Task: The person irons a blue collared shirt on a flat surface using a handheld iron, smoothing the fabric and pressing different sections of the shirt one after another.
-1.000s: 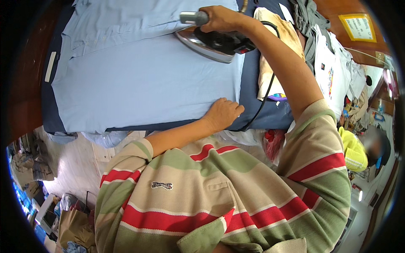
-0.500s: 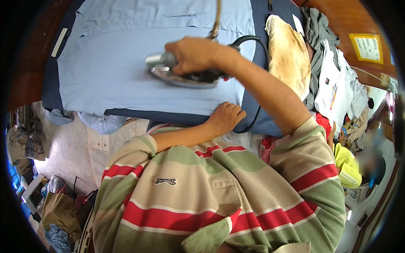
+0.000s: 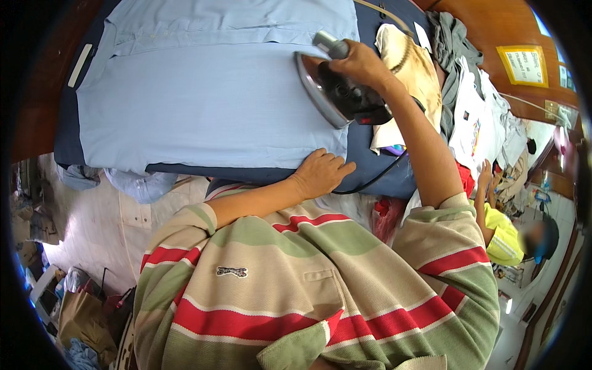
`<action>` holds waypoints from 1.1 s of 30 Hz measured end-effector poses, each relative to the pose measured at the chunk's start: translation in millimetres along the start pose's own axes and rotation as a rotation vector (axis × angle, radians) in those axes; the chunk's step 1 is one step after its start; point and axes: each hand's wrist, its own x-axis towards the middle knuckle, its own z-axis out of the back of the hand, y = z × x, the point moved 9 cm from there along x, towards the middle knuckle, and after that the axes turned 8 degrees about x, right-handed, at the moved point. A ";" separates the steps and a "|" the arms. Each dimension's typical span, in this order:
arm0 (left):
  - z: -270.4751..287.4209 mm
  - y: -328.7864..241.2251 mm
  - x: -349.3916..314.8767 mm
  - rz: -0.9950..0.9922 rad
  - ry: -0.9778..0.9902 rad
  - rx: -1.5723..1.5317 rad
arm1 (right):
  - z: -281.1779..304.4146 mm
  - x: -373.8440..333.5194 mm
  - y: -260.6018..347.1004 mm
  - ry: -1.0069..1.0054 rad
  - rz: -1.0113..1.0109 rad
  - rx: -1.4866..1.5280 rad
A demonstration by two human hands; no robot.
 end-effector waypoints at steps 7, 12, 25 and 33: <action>-14.8 -2.5 -14.5 -0.054 0.019 -0.052 | 33.9 16.4 -45.5 -0.161 0.009 0.032; -14.8 -4.0 -17.3 -0.103 0.052 -0.113 | 24.8 8.7 -46.8 -0.109 -0.086 0.105; -17.6 1.1 -15.7 -0.160 0.093 -0.211 | 59.2 -16.3 -115.0 -0.431 -0.290 0.108; -23.7 6.5 -15.5 -0.175 0.252 -0.668 | 32.5 -40.3 -76.7 -0.177 -0.144 0.163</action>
